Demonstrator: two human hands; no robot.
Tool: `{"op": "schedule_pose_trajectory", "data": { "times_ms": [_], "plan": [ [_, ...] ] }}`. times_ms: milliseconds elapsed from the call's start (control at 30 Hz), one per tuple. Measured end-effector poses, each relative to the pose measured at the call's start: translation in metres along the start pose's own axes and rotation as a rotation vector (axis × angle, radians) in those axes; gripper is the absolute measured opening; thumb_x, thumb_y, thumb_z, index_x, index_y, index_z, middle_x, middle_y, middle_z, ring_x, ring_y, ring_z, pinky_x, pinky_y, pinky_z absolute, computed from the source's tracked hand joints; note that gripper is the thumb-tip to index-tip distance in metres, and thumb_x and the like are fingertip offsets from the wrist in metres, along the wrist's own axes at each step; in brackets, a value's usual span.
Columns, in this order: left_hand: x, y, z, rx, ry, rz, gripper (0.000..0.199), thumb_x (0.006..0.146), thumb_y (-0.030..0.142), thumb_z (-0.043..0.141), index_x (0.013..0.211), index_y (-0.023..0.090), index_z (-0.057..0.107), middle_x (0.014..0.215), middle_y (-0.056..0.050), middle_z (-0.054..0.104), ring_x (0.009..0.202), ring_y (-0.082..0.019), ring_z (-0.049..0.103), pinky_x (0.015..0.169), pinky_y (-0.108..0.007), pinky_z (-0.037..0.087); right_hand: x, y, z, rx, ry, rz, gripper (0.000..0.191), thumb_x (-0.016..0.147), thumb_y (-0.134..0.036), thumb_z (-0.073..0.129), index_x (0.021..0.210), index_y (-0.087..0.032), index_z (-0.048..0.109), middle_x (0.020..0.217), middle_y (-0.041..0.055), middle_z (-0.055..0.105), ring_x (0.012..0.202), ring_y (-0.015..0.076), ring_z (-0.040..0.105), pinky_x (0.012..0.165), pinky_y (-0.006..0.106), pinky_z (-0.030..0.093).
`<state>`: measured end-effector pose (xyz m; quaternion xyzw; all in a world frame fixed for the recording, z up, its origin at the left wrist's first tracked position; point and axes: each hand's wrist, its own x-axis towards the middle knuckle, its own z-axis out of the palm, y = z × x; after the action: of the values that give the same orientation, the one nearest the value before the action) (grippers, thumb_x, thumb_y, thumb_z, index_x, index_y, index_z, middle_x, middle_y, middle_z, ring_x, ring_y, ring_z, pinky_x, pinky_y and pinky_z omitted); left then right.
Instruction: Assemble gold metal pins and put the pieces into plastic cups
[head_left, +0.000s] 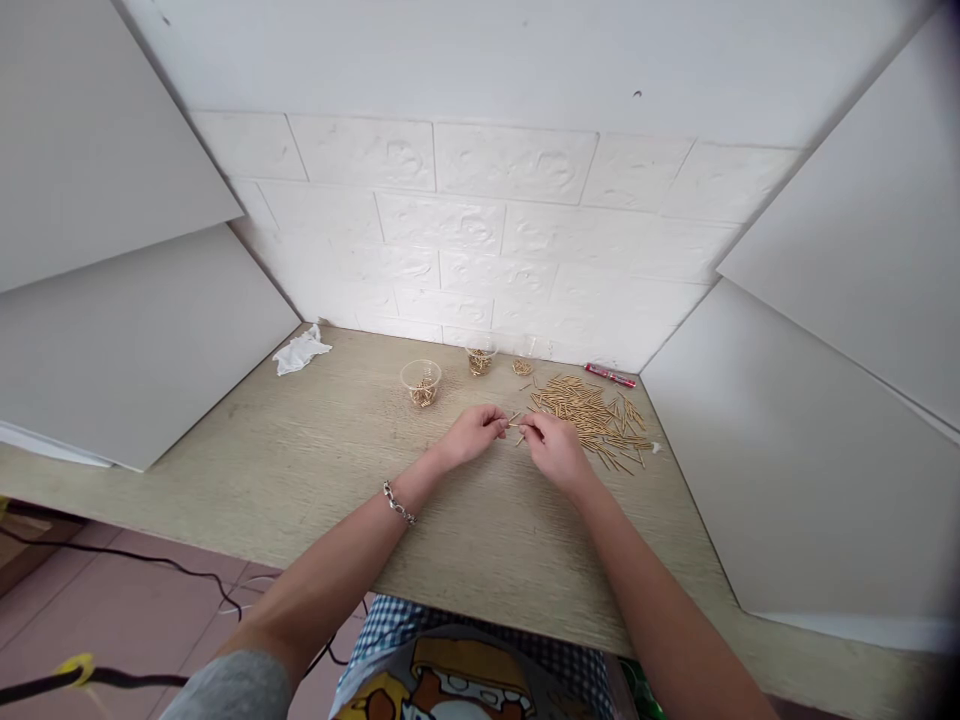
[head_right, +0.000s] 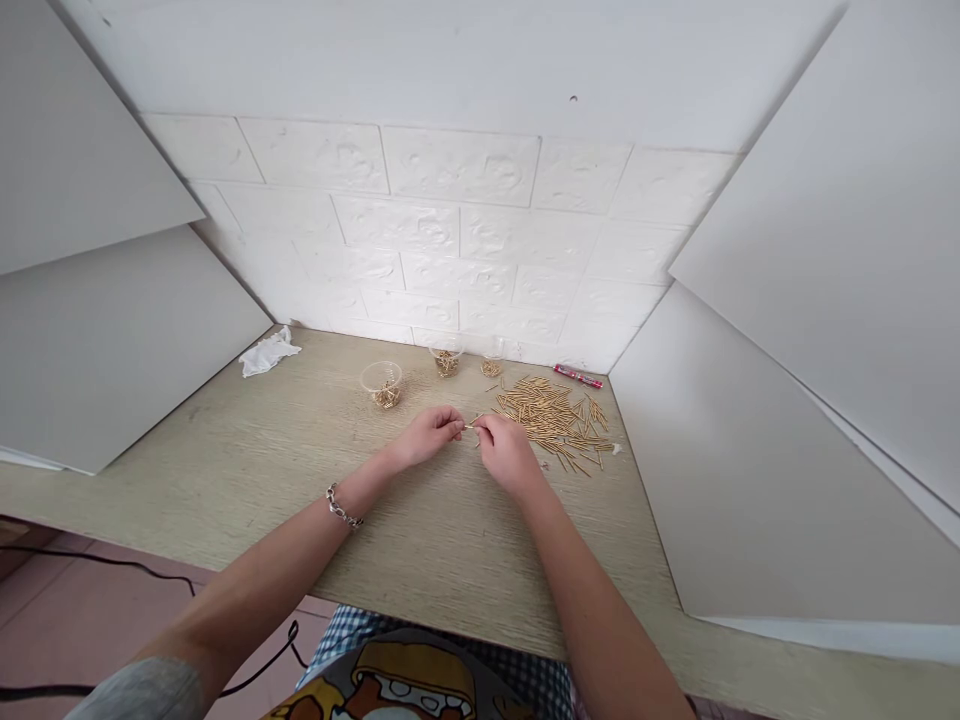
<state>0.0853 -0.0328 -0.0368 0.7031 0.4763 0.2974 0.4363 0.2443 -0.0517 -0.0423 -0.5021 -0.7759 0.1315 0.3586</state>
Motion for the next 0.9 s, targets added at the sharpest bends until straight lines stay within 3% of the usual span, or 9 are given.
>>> {"op": "schedule_pose_trajectory", "data": {
  "times_ms": [167, 433, 900],
  "plan": [
    [0.001, 0.002, 0.001, 0.011, 0.04, -0.011, 0.021, 0.076, 0.03, 0.042, 0.067, 0.014, 0.052, 0.062, 0.0, 0.055, 0.06, -0.011, 0.049, 0.059, -0.023, 0.039, -0.001, -0.003, 0.005, -0.023, 0.073, 0.072, 0.016, 0.076, -0.014, 0.046, 0.074, -0.017, 0.062, 0.07, 0.0037, 0.063, 0.064, 0.0143, 0.055, 0.062, 0.025, 0.04],
    [0.001, 0.004, 0.001, 0.046, 0.043, 0.009, 0.018, 0.075, 0.028, 0.043, 0.066, 0.016, 0.052, 0.062, 0.001, 0.056, 0.062, -0.012, 0.05, 0.061, -0.024, 0.04, -0.002, -0.002, 0.006, -0.064, 0.056, -0.027, 0.017, 0.077, -0.013, 0.044, 0.075, -0.016, 0.06, 0.074, 0.0054, 0.062, 0.072, 0.0166, 0.055, 0.067, 0.027, 0.04],
    [0.005, 0.012, 0.003, -0.035, 0.037, -0.032, 0.02, 0.075, 0.031, 0.043, 0.064, 0.015, 0.049, 0.06, 0.002, 0.051, 0.06, -0.01, 0.047, 0.063, -0.023, 0.039, 0.001, -0.004, 0.006, 0.095, 0.167, 0.118, 0.013, 0.076, -0.012, 0.048, 0.076, -0.016, 0.061, 0.074, 0.003, 0.062, 0.068, 0.0127, 0.053, 0.064, 0.023, 0.039]
  ]
}}
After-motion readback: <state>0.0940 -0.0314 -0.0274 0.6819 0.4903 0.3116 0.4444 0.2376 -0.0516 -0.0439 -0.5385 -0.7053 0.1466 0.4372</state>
